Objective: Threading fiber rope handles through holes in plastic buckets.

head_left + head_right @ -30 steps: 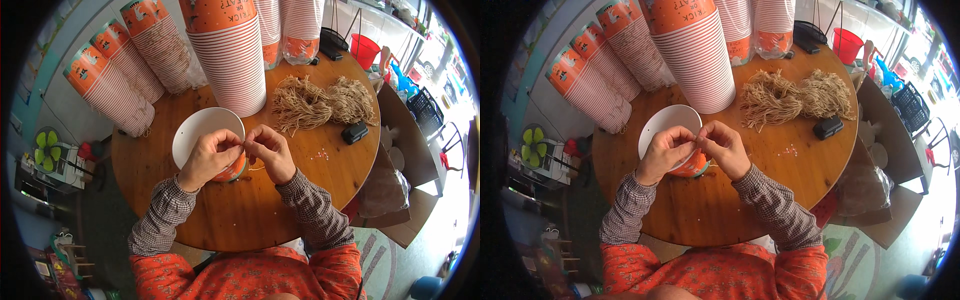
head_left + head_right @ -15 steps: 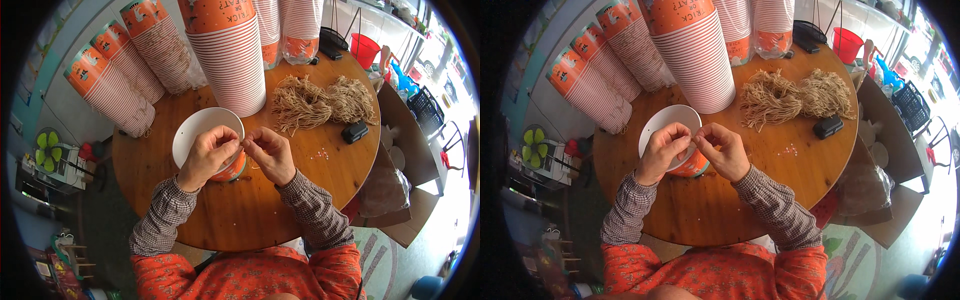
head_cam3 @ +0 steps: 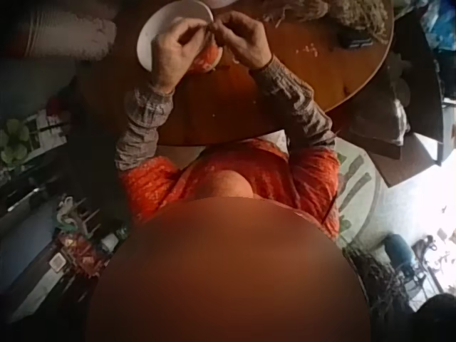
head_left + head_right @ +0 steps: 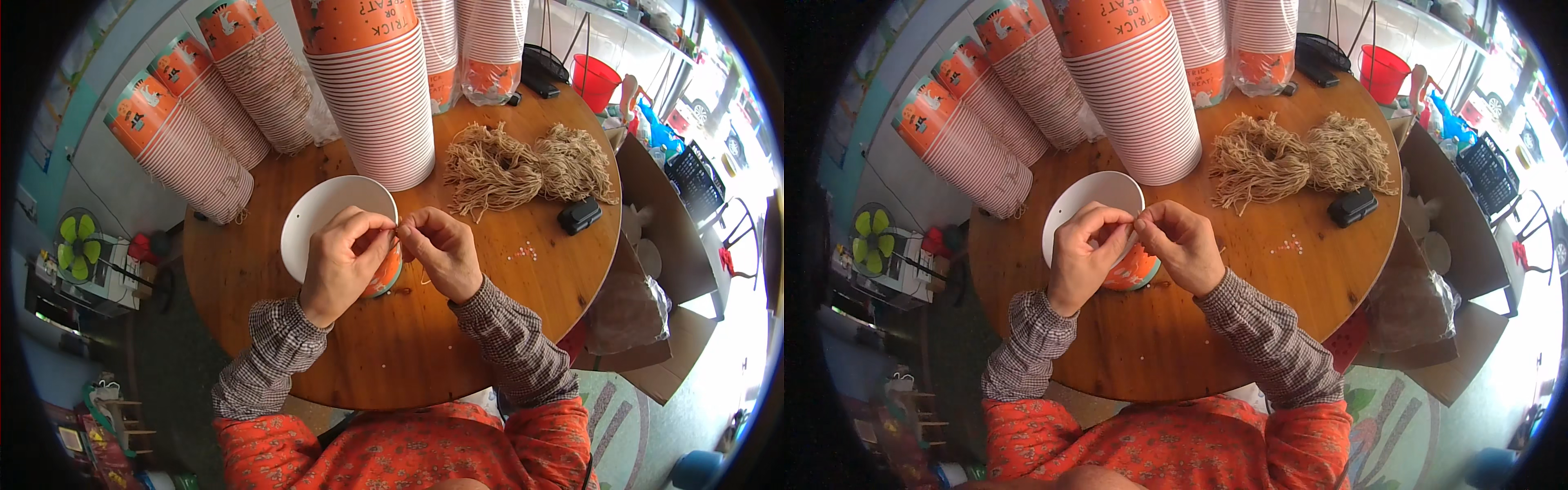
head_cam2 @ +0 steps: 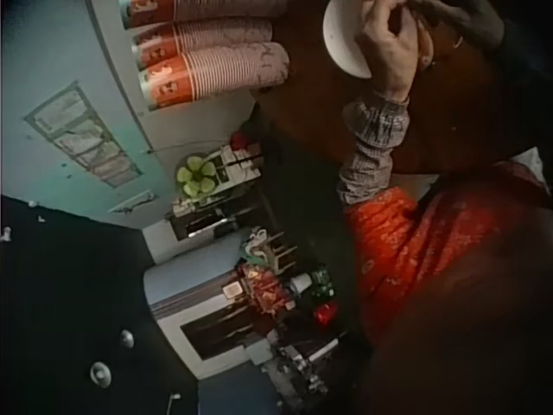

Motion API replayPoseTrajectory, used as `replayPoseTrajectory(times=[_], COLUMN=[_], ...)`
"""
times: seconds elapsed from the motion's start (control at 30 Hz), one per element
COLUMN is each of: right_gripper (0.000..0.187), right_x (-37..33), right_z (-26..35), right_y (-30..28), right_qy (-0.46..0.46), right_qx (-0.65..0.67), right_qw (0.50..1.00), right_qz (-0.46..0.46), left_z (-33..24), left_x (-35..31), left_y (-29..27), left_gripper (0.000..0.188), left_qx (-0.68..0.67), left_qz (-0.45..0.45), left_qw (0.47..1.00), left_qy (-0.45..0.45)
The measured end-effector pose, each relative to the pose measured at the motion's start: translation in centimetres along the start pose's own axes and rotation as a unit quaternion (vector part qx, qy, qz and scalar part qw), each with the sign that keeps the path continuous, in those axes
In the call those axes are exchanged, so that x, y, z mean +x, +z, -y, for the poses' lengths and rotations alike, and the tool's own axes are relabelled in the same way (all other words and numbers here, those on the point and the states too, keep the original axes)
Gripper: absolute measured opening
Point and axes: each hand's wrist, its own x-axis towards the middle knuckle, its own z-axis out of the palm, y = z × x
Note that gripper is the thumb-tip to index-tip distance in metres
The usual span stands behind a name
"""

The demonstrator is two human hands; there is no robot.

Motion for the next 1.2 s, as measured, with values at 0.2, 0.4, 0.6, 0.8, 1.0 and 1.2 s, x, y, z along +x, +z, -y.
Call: replayPoseTrajectory(times=[0.2,0.4,0.6,0.8,1.0,1.2], right_gripper=[0.015,0.011,0.008,0.008,0.01,0.016], right_x=[0.2,0.1,-0.2,-0.4,-0.2,0.0], right_z=[0.5,1.4,1.7,1.7,0.9,1.8], right_y=[0.0,0.0,0.3,0.5,0.4,0.6], right_qy=[0.031,0.033,0.06,0.035,-0.038,-0.252], right_qx=[-0.011,-0.018,-0.031,-0.072,-0.095,-0.303], right_qw=[0.999,0.998,0.997,0.997,0.994,0.917], right_qz=[0.014,0.056,0.03,-0.006,-0.027,-0.052], left_z=[0.4,0.4,1.2,0.8,1.7,2.0], left_x=[-0.3,0.3,0.6,0.8,0.9,0.7], left_y=[0.1,-0.6,-1.0,-0.8,-1.0,-0.8], left_gripper=[0.012,0.008,0.004,0.002,0.01,0.011], left_qx=[0.145,0.021,-0.067,-0.244,-0.436,-0.443], left_qz=[-0.037,0.009,0.06,0.108,0.143,0.109], left_qw=[0.981,0.998,0.996,0.959,0.854,0.852], left_qy=[0.128,0.05,0.0,-0.1,-0.245,-0.257])
